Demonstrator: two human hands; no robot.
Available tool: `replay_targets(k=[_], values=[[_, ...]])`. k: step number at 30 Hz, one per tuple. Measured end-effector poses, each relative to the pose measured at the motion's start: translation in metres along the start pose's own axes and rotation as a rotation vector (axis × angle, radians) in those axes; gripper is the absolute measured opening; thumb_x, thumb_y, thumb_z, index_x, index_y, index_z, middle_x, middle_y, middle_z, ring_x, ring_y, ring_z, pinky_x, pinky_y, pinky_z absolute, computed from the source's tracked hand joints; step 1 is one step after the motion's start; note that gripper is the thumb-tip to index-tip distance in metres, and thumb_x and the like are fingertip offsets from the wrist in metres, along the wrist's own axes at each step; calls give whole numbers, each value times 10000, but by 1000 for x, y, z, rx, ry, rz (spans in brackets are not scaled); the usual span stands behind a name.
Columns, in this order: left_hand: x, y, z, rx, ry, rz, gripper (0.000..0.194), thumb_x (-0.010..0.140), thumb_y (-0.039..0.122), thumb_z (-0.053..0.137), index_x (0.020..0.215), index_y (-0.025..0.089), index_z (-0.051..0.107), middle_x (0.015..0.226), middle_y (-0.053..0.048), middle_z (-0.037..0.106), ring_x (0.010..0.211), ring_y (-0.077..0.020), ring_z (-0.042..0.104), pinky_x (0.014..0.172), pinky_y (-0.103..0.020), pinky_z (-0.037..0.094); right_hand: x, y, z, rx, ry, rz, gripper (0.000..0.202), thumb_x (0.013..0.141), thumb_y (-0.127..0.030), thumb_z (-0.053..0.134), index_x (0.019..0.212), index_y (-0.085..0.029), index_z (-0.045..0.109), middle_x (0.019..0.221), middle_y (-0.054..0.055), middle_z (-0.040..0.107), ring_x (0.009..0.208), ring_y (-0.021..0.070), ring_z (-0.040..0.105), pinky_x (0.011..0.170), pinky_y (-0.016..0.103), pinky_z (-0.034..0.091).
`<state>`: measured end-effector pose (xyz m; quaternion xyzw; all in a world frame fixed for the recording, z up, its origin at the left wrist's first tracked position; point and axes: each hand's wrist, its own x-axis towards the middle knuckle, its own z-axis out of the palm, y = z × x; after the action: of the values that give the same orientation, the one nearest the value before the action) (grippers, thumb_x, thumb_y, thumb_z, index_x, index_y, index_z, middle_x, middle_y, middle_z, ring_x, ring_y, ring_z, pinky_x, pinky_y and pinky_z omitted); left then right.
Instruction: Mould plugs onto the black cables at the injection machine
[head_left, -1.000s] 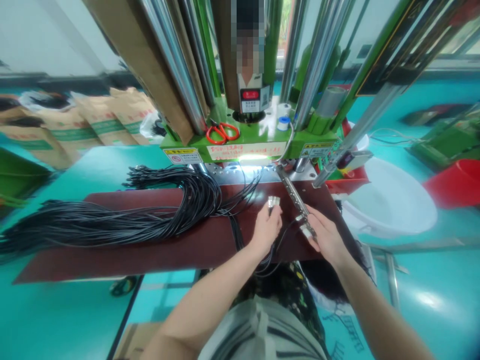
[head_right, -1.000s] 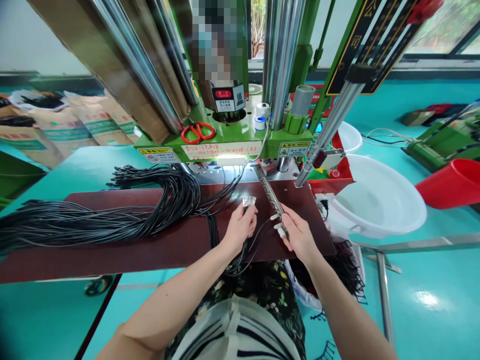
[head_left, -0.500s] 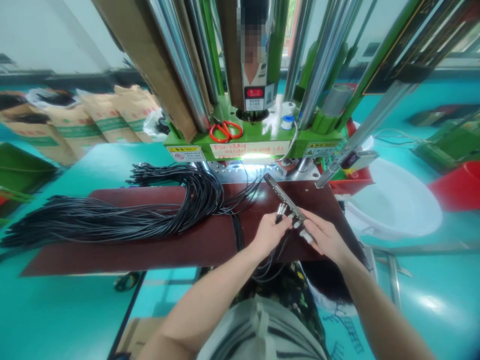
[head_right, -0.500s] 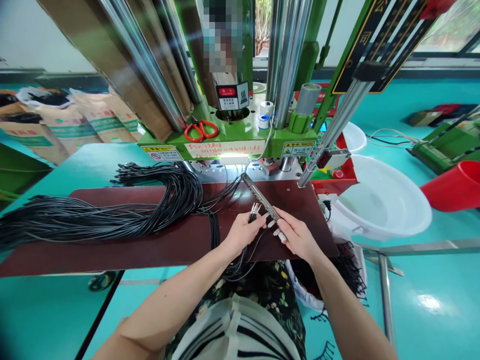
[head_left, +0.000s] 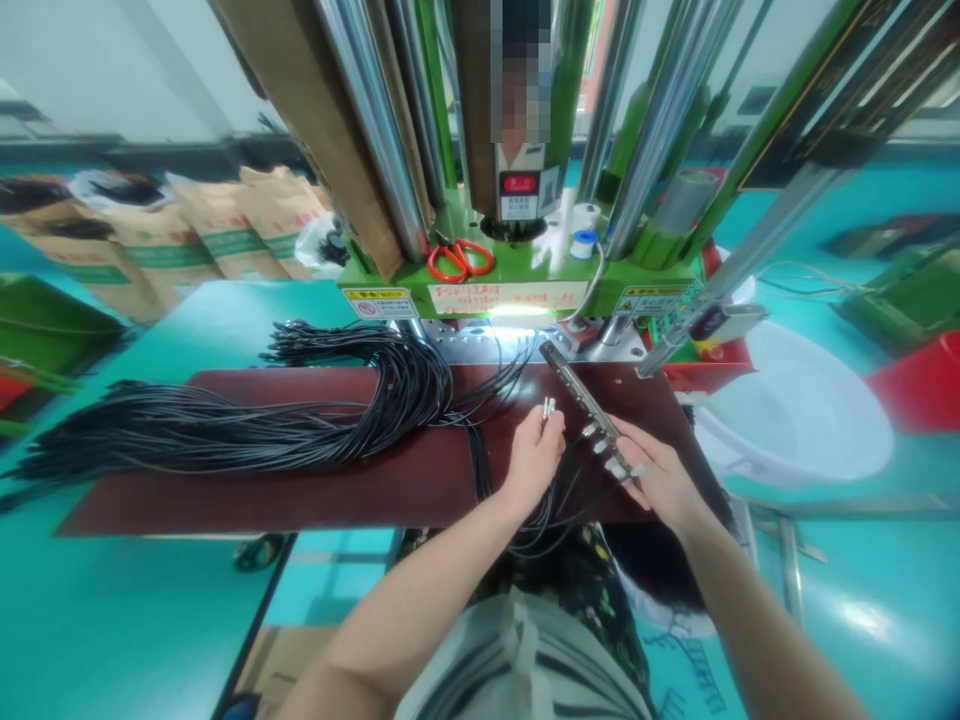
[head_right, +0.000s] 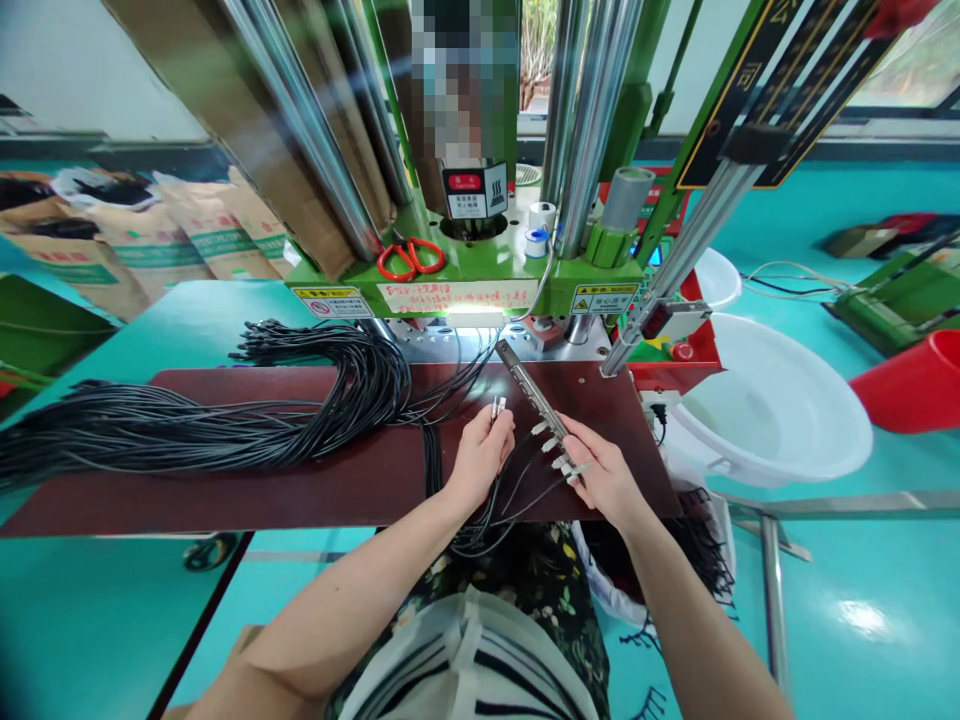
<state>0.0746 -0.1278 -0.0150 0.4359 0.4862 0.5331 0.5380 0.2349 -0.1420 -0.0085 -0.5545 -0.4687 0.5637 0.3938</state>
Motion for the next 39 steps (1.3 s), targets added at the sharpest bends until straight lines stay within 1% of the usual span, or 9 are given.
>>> replay_targets(k=[5, 9, 12, 16, 23, 28, 31, 36, 39], values=[[-2, 2, 0, -65, -66, -54, 297, 848, 478, 373, 761, 200, 433, 400, 106, 321, 307, -39, 260, 324, -161, 175, -3, -2, 1, -29, -24, -37, 589, 757, -513, 554, 1218, -148, 523, 454, -37, 479, 294, 60, 312, 262, 184, 227], [0, 2, -2, -76, -138, -105, 275, 805, 445, 475, 704, 196, 418, 390, 105, 353, 292, -35, 267, 307, -161, 172, -6, -4, 1, -49, -8, -42, 532, 780, -474, 546, 1208, -158, 534, 460, -32, 492, 303, 54, 314, 270, 171, 228], [2, 4, -3, -115, -213, -169, 278, 745, 402, 572, 645, 166, 465, 364, 97, 347, 291, -24, 259, 316, -162, 184, -2, 0, -2, -41, -54, -29, 613, 750, -501, 571, 1229, -124, 509, 471, -22, 514, 300, 59, 335, 260, 171, 230], [4, 8, -3, -158, -197, -223, 298, 710, 410, 610, 632, 142, 506, 344, 95, 340, 287, -17, 242, 321, -166, 173, 4, 8, -7, -51, -82, -45, 692, 729, -533, 570, 1245, -80, 487, 439, -29, 498, 268, 60, 320, 242, 177, 210], [5, 9, -5, -162, -191, -236, 311, 701, 422, 616, 622, 140, 512, 350, 95, 332, 282, -16, 240, 311, -167, 172, 2, 7, -8, -122, -74, -19, 626, 770, -501, 531, 1266, -123, 485, 460, -24, 515, 271, 54, 307, 252, 174, 209], [4, 2, -4, -89, -133, -221, 290, 715, 402, 596, 612, 155, 485, 360, 94, 330, 279, -24, 249, 302, -168, 161, 3, 4, -10, -243, -120, -129, 540, 801, -465, 517, 1239, -149, 527, 721, 55, 641, 408, 85, 457, 373, 212, 401], [5, -3, -6, -20, -112, -191, 291, 747, 421, 554, 636, 161, 484, 372, 92, 326, 291, -34, 255, 307, -172, 170, 2, 3, -9, -315, -171, -164, 523, 809, -454, 516, 1254, -179, 516, 768, 47, 652, 483, 103, 508, 473, 230, 464], [6, 4, -19, 191, -240, -45, 440, 828, 529, 376, 623, 154, 480, 489, 29, 445, 404, -59, 399, 386, -177, 298, -4, -4, -2, -153, -83, -17, 507, 793, -445, 536, 1227, -182, 532, 881, 69, 642, 486, 83, 476, 348, 174, 352], [9, 10, -25, 151, -349, -109, 476, 816, 569, 357, 575, 163, 416, 555, 3, 486, 433, -76, 434, 385, -194, 332, -6, -8, 0, -124, -48, 37, 513, 774, -443, 550, 1213, -179, 547, 832, 65, 637, 433, 65, 423, 310, 165, 291]])
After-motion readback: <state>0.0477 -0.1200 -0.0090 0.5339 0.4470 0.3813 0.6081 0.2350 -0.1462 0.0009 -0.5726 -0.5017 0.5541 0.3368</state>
